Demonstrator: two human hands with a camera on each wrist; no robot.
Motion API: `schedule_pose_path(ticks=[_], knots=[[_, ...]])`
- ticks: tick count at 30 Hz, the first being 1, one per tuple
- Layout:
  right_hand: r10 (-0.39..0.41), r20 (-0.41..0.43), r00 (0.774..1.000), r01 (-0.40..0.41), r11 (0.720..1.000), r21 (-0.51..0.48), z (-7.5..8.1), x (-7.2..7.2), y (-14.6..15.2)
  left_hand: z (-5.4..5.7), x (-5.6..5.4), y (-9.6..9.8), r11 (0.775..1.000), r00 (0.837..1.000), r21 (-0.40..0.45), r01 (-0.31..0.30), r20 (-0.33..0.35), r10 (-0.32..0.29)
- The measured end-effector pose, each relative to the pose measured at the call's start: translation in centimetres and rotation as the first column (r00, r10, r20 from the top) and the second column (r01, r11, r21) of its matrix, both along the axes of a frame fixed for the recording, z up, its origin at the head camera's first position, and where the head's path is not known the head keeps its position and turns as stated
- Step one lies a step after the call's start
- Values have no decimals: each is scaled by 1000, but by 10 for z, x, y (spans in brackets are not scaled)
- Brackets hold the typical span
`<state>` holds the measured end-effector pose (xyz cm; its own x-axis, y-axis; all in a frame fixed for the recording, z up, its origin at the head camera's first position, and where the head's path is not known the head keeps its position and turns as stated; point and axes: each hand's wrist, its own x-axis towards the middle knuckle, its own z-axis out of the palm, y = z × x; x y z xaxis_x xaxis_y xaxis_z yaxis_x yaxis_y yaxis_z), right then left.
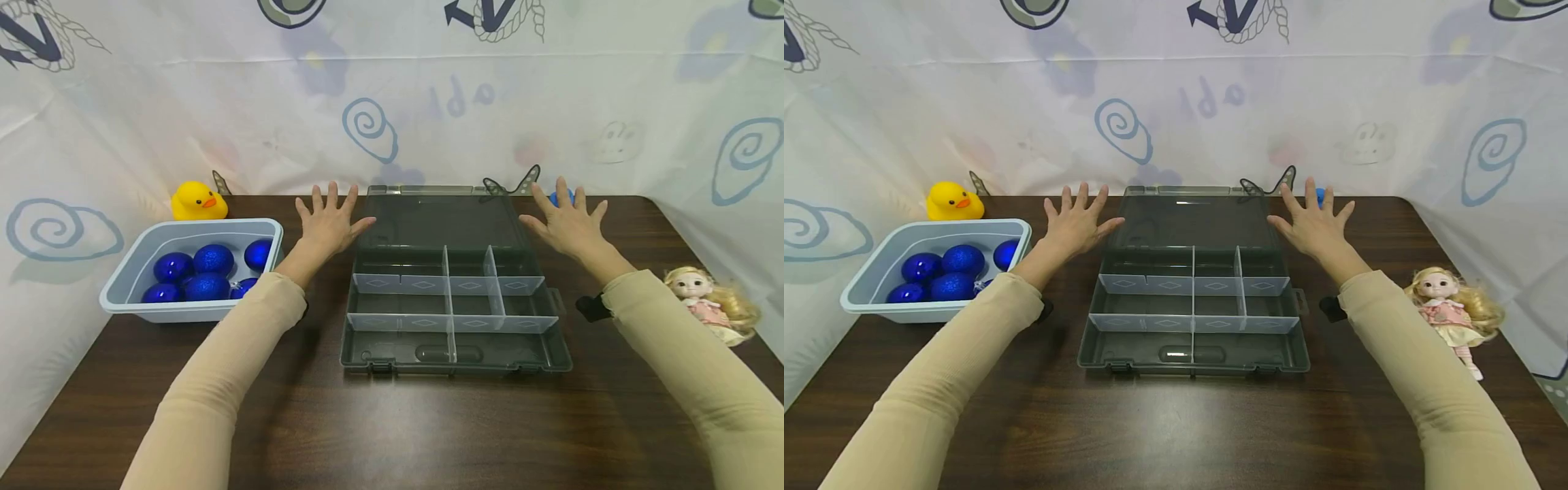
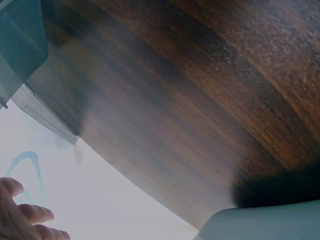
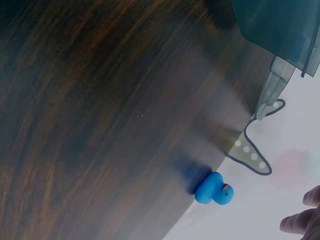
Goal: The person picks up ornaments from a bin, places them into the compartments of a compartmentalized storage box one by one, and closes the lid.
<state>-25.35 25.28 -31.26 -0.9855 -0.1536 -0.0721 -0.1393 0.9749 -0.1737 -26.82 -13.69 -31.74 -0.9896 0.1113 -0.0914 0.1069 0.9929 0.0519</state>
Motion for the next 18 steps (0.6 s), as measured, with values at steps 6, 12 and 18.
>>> schedule_pose_path(ticks=[6,12,18], knots=[[61,15,998,-57,976,-209,-4,5,8,1,3,0,1000,1000,22,-12,18,12],[239,108,965,-133,800,-585,-18,26,28,28,23,-14,965,996,258,40,61,-58],[369,228,901,-101,690,-717,-36,39,41,52,55,-69,852,999,524,5,36,-29]])
